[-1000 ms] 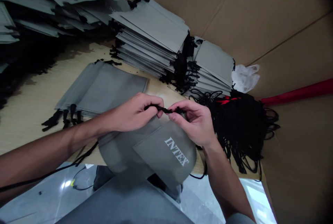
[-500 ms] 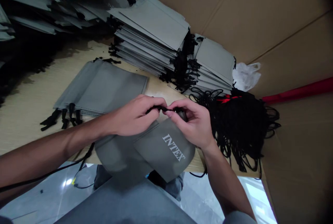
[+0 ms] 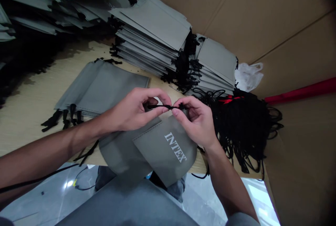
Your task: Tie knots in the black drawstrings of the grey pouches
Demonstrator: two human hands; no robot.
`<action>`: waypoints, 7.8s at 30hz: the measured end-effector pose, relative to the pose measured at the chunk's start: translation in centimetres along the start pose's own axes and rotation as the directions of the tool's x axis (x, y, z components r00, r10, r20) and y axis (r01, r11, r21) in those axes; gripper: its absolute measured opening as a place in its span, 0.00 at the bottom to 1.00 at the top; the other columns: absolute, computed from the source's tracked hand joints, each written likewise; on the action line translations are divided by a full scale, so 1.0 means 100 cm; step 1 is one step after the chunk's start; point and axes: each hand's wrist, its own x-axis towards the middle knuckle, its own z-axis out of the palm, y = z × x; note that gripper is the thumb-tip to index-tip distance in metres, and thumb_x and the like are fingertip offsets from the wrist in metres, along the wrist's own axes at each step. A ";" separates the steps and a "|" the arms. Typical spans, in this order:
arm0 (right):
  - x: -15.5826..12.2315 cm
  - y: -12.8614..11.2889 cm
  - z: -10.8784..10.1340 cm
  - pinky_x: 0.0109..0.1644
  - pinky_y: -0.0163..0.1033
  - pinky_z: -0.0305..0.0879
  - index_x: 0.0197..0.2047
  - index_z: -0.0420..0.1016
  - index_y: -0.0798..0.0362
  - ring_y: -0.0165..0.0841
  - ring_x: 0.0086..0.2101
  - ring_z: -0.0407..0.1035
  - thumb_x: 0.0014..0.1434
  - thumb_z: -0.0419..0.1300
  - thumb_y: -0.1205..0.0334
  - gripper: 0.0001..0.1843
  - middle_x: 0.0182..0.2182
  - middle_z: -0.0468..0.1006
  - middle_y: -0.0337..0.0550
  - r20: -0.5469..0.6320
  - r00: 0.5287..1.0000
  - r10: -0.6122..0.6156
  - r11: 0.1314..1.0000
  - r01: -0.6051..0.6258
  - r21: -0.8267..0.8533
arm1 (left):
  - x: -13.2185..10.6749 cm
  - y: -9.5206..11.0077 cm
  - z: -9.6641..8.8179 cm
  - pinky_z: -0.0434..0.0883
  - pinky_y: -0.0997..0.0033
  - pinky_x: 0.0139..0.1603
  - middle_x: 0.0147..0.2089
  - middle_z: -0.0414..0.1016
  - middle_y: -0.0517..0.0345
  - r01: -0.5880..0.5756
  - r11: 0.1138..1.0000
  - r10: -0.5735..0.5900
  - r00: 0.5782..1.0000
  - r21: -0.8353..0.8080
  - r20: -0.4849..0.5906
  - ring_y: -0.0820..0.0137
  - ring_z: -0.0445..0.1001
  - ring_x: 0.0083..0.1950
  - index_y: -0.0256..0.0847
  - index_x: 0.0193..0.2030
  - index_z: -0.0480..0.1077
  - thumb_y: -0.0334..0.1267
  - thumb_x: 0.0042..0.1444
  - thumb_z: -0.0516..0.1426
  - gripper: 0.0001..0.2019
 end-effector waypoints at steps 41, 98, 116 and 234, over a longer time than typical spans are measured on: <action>-0.003 -0.004 -0.020 0.48 0.42 0.80 0.49 0.75 0.47 0.36 0.42 0.82 0.68 0.66 0.69 0.09 0.42 0.83 0.40 0.097 0.970 -0.222 0.837 0.241 -0.491 | 0.003 -0.011 0.000 0.74 0.74 0.48 0.46 0.88 0.58 -0.216 0.950 0.222 0.975 0.228 -0.001 0.71 0.84 0.45 0.41 0.54 0.82 0.35 0.73 0.60 0.10; -0.006 0.000 0.009 0.42 0.36 0.76 0.43 0.81 0.48 0.27 0.30 0.74 0.58 0.68 0.73 0.12 0.36 0.85 0.33 0.073 0.988 -0.138 0.955 0.152 -0.253 | 0.002 -0.010 0.009 0.63 0.70 0.35 0.28 0.70 0.61 -0.227 0.890 0.140 0.962 0.397 0.236 0.72 0.70 0.31 0.40 0.31 0.68 0.30 0.68 0.48 0.14; 0.003 -0.001 0.002 0.46 0.36 0.81 0.47 0.82 0.49 0.30 0.39 0.81 0.61 0.76 0.60 0.13 0.39 0.86 0.40 0.125 0.988 -0.092 0.981 0.068 0.183 | -0.002 0.009 0.004 0.54 0.68 0.28 0.22 0.51 0.65 -0.209 0.966 0.182 0.968 0.153 0.176 0.75 0.54 0.23 0.42 0.26 0.50 0.27 0.63 0.47 0.15; 0.000 0.000 -0.004 0.41 0.41 0.79 0.41 0.79 0.47 0.33 0.34 0.81 0.68 0.72 0.60 0.06 0.33 0.85 0.37 0.033 0.900 -0.434 0.764 0.387 -0.517 | 0.005 -0.005 0.004 0.78 0.74 0.43 0.39 0.86 0.57 0.036 0.996 -0.044 0.993 -0.079 -0.112 0.69 0.83 0.40 0.42 0.41 0.82 0.38 0.58 0.68 0.05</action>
